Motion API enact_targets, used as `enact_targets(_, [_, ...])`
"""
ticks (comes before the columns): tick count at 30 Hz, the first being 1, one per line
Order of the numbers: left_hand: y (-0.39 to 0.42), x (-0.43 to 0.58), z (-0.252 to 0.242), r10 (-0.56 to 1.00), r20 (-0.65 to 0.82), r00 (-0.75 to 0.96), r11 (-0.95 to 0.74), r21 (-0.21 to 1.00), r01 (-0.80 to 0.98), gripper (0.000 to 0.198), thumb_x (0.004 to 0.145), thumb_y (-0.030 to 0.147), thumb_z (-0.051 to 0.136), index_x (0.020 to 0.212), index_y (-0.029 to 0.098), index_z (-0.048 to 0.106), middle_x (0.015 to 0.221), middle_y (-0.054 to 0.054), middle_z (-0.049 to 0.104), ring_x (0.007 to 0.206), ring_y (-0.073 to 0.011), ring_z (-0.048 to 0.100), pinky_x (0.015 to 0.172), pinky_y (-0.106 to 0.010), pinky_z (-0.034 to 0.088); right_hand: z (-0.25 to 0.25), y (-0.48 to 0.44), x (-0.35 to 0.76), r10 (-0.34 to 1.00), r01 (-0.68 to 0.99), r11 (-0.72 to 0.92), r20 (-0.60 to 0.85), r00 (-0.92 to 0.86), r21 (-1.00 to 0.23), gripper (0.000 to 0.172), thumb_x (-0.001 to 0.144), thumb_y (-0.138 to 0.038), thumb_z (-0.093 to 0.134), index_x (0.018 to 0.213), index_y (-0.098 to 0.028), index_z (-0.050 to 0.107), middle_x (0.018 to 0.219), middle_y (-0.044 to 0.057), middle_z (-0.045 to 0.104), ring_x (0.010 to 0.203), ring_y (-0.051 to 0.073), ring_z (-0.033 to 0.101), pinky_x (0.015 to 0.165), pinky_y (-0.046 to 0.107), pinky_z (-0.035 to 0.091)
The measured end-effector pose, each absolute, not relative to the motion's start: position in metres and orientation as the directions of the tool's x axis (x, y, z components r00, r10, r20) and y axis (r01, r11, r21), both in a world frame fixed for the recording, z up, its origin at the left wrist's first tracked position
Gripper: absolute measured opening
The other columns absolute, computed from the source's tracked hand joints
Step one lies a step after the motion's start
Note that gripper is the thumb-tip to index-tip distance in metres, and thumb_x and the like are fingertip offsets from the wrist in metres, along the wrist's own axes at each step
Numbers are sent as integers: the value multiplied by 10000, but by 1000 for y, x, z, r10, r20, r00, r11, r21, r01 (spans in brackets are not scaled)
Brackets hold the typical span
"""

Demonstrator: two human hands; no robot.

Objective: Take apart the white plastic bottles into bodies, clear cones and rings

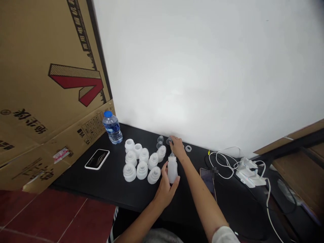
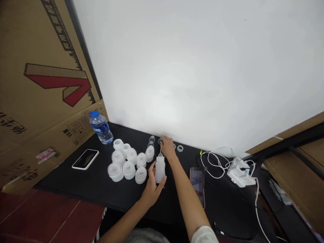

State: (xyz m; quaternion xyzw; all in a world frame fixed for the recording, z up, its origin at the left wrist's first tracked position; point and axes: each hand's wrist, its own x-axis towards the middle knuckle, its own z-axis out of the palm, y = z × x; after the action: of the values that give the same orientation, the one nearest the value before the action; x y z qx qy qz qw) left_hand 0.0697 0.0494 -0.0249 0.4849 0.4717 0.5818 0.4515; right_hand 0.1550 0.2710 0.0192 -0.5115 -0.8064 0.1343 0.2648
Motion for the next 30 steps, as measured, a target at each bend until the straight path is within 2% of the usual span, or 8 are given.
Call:
enact_targets(7, [51,69,-24,979,148,-142,-157,986,-56,773,1052,478,666,1681,259,273,1621,-206,537,1489,-364,568,1228,-564,468,19,265,158,919,812,380,284,-274,-443,288,961,-202,717,1247,-228,702,1069,128,791,1050,338,674,960,446,527])
enact_targets(11, [51,69,-22,985,136,-103,-141,989,-50,741,1074,432,639,1663,253,226,1561,-200,573,1418,-330,619,1223,-542,449,27,233,186,902,779,375,390,-184,-501,379,1064,-343,571,1409,-199,632,1290,163,747,1149,334,666,1019,486,536])
enact_targets(13, [51,68,-22,988,129,-86,-134,990,-51,747,1072,422,642,1654,256,205,1462,-174,633,1289,-300,685,1170,-518,487,29,207,200,864,672,363,503,16,-645,474,1077,-459,575,1463,-190,627,1333,179,730,1124,327,686,1038,508,540])
enact_targets(15, [51,68,-21,987,133,-86,-138,989,-51,731,1067,421,649,1633,256,217,1399,-153,663,1214,-283,706,1131,-500,507,26,178,211,850,543,338,498,175,-769,532,1080,-517,587,1519,-216,607,1395,168,706,1143,308,704,1062,498,537])
enact_targets(17, [50,66,-20,987,135,-92,-141,988,-61,682,1063,435,657,1594,247,273,1391,-155,672,1210,-284,707,1115,-490,516,18,153,215,875,359,290,398,276,-887,546,1074,-549,604,1519,-231,604,1361,146,724,1126,287,727,1033,469,562])
enact_targets(19, [49,64,-20,988,123,-90,-129,989,-73,631,1059,469,658,1555,234,345,1377,-158,689,1180,-285,720,1082,-478,541,7,136,214,899,135,223,257,354,-965,565,1053,-590,628,1484,-226,603,1201,114,767,952,250,761,914,432,608])
enact_targets(23, [49,59,-20,988,126,-90,-131,989,-61,587,1048,554,650,1502,209,507,1357,-161,723,1152,-303,743,1014,-455,589,-12,126,208,910,-211,147,48,412,-966,552,990,-632,703,1348,-225,597,1027,67,784,748,202,748,736,364,618])
enact_targets(30, [51,55,-16,990,129,-49,-129,992,1,576,1036,633,634,1399,189,691,1387,-158,745,1300,-355,703,1099,-456,559,-7,131,210,950,-515,118,-54,307,-849,511,916,-581,819,1261,-286,586,1101,55,806,1001,241,781,877,392,617])
